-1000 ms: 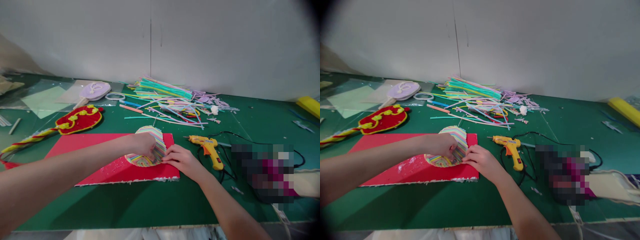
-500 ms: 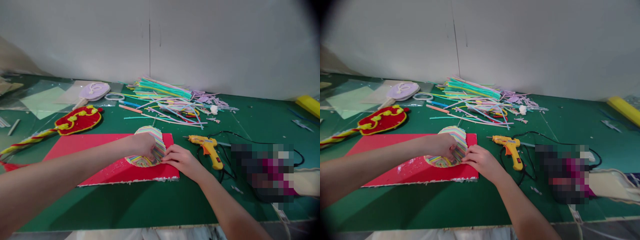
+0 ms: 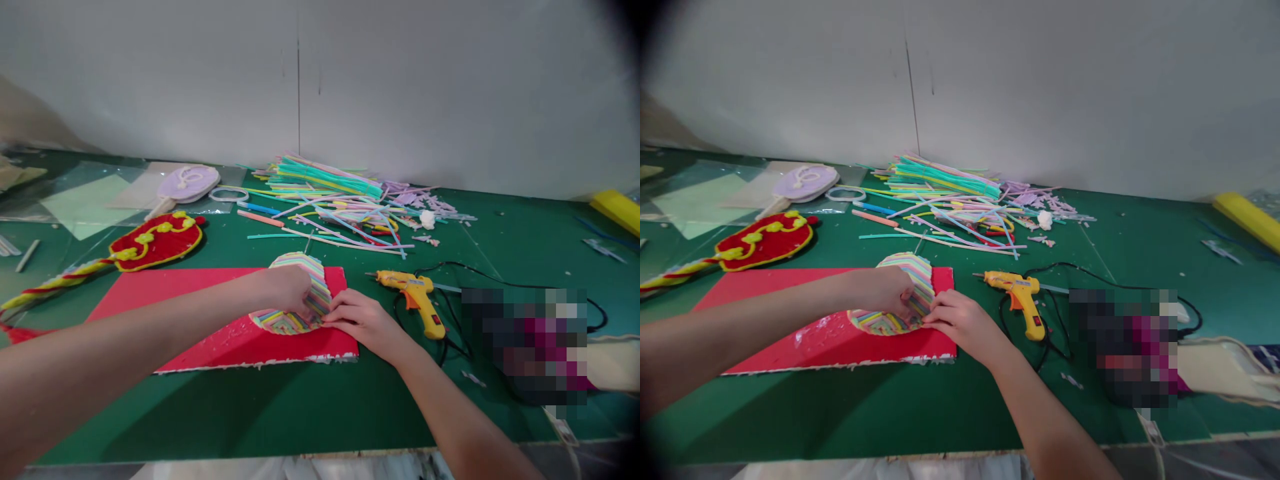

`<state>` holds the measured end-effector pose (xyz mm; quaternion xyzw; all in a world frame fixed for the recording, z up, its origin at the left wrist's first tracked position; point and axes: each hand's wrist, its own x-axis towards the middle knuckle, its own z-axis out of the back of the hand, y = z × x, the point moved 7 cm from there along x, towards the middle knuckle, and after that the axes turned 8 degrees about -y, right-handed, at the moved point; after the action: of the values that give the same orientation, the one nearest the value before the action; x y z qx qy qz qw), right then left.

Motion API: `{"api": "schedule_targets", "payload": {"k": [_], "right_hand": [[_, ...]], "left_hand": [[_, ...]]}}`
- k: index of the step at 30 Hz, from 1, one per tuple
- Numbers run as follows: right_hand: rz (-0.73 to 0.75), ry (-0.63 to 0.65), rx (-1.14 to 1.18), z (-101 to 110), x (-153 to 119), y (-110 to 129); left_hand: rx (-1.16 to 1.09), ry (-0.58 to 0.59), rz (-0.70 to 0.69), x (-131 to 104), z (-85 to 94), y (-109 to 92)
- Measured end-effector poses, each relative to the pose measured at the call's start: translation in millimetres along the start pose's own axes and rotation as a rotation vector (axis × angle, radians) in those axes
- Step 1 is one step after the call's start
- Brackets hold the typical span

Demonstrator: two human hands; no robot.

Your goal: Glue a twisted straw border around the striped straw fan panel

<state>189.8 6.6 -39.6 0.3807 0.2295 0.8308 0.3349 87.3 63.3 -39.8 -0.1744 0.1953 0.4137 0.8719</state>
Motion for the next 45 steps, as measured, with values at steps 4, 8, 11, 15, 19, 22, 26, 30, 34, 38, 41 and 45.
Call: {"api": "schedule_targets", "payload": {"k": [4, 8, 11, 15, 19, 22, 26, 30, 34, 38, 41, 45], "right_hand": [[-0.019, 0.005, 0.012, -0.6, 0.1, -2.2], [-0.035, 0.01, 0.022, -1.4, -0.7, -4.1], [-0.03, 0.002, 0.018, -1.2, -0.7, -4.1], [-0.036, 0.005, 0.025, -1.2, 0.0, -4.0], [-0.051, 0.005, 0.037, -0.5, 0.3, -5.0], [-0.058, 0.01, 0.036, -0.8, 0.1, -5.8], [-0.059, 0.004, 0.031, -1.2, 0.0, -5.6], [-0.069, 0.011, 0.035, -0.4, 0.2, -5.6], [-0.083, 0.022, 0.06, 0.6, 0.2, -7.2], [-0.102, 0.007, 0.072, 0.6, -0.1, -9.6], [-0.103, 0.003, 0.069, -0.5, -0.4, -10.0], [-0.097, -0.002, 0.061, -0.8, -0.5, -9.2]], "left_hand": [[0.006, -0.027, 0.006, -2.0, -1.0, 0.5], [-0.008, -0.033, -0.002, -0.8, -2.3, 1.3], [0.0, -0.046, 0.033, 2.6, -2.6, 2.6], [0.01, -0.039, 0.075, 3.5, -2.6, 2.0], [-0.004, -0.028, 0.072, 0.1, -0.7, 0.2], [-0.028, -0.031, 0.061, -1.8, 1.1, -0.7], [-0.037, -0.037, 0.059, -2.7, 2.2, -1.1], [-0.039, -0.03, 0.067, -2.4, 1.7, -0.6], [-0.038, -0.024, 0.073, -1.2, 0.3, 0.9], [-0.026, -0.027, 0.071, -0.9, -0.8, 1.8], [-0.027, -0.043, 0.056, -0.9, 0.2, 0.7], [-0.024, -0.033, 0.066, 0.2, -0.5, 0.8]]}}
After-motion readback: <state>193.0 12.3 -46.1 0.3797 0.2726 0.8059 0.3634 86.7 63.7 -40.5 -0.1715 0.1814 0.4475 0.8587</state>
